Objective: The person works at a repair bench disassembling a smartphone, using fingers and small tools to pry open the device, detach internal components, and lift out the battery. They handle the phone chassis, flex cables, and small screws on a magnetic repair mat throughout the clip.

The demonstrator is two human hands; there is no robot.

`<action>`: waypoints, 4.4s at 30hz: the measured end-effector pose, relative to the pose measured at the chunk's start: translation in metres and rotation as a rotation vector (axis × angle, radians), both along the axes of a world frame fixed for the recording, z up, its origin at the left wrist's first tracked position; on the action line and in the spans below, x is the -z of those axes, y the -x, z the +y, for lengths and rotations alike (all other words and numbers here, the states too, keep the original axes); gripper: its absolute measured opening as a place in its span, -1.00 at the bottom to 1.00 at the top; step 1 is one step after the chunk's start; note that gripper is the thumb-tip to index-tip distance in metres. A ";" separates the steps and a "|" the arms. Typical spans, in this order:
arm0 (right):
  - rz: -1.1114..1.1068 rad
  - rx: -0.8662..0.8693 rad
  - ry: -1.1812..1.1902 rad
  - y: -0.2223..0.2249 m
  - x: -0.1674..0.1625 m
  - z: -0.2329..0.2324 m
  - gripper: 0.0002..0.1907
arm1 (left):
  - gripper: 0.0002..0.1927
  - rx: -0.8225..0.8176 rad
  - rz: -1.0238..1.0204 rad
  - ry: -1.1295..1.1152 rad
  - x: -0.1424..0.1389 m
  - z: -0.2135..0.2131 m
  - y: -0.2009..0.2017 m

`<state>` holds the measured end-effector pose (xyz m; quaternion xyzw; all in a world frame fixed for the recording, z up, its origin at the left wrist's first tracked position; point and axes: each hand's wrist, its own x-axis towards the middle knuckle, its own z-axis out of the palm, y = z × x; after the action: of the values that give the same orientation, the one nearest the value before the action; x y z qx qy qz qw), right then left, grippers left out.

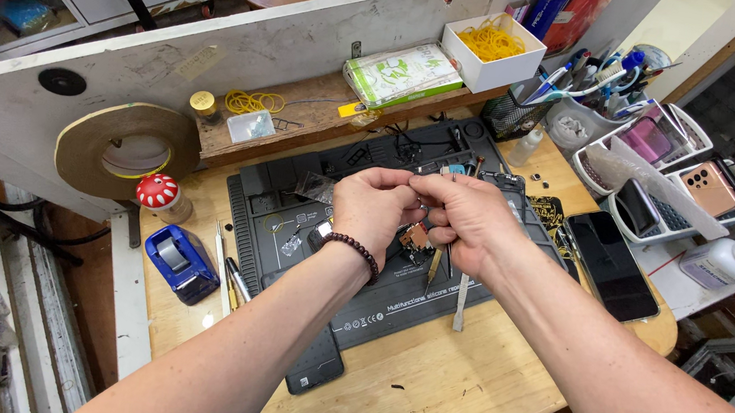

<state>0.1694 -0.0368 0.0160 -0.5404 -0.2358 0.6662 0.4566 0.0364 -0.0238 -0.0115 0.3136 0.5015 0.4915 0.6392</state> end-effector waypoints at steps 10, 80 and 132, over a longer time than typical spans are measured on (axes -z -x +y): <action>-0.008 -0.016 0.038 -0.001 0.001 0.004 -0.87 | -0.82 -0.004 0.037 -0.011 0.001 -0.001 0.000; -0.062 -0.046 -0.091 -0.007 -0.009 0.002 -0.86 | -0.79 0.044 -0.139 0.029 -0.005 0.005 0.014; -0.800 -0.150 -0.619 -0.004 -0.014 -0.011 -0.75 | -0.63 0.110 0.793 -0.409 -0.031 -0.004 0.020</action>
<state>0.1729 -0.0482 0.0297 -0.5742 -0.6164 0.3373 0.4202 0.0164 -0.0274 0.0196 0.6238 0.5827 0.3878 0.3477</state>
